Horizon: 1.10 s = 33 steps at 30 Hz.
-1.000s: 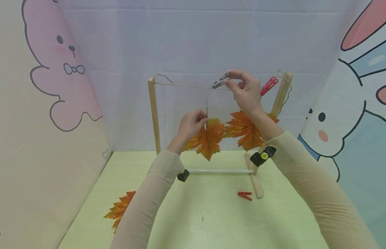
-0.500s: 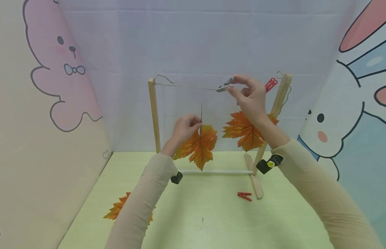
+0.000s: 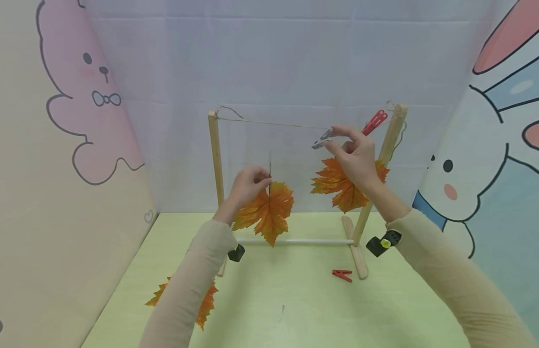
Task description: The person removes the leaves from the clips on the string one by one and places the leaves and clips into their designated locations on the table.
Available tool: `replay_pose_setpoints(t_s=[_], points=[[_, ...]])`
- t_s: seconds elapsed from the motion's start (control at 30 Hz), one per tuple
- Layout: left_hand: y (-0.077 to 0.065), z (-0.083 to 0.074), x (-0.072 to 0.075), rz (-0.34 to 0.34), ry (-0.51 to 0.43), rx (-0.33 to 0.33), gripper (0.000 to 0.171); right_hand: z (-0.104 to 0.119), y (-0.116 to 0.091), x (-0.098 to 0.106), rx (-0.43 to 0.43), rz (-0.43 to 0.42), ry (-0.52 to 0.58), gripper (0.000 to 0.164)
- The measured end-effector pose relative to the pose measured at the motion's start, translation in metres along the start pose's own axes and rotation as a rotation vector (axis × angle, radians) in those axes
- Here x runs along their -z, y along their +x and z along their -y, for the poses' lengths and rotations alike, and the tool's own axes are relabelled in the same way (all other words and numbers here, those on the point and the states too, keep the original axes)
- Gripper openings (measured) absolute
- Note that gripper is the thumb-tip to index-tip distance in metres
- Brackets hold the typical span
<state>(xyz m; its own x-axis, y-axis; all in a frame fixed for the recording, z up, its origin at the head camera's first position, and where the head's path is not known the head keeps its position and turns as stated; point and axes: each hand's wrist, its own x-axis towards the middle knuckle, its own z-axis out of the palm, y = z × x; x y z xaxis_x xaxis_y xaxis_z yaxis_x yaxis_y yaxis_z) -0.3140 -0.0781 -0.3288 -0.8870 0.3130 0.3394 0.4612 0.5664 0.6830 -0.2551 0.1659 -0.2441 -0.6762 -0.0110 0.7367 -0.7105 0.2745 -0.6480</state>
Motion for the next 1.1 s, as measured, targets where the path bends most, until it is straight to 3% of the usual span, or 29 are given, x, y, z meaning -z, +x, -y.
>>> replay_pose_setpoints(t_s=[0.47,0.83,1.1], points=[[-0.012,0.022,0.005,0.051,-0.006,0.101,0.015,-0.024,-0.033,0.003,-0.076,0.053,-0.078,0.031],[-0.027,0.043,0.005,0.072,-0.013,0.108,0.013,-0.046,-0.067,0.005,-0.232,0.132,-0.107,0.031],[-0.038,0.060,0.006,0.099,-0.034,0.133,0.012,-0.059,-0.081,0.009,-0.266,0.138,-0.117,0.030]])
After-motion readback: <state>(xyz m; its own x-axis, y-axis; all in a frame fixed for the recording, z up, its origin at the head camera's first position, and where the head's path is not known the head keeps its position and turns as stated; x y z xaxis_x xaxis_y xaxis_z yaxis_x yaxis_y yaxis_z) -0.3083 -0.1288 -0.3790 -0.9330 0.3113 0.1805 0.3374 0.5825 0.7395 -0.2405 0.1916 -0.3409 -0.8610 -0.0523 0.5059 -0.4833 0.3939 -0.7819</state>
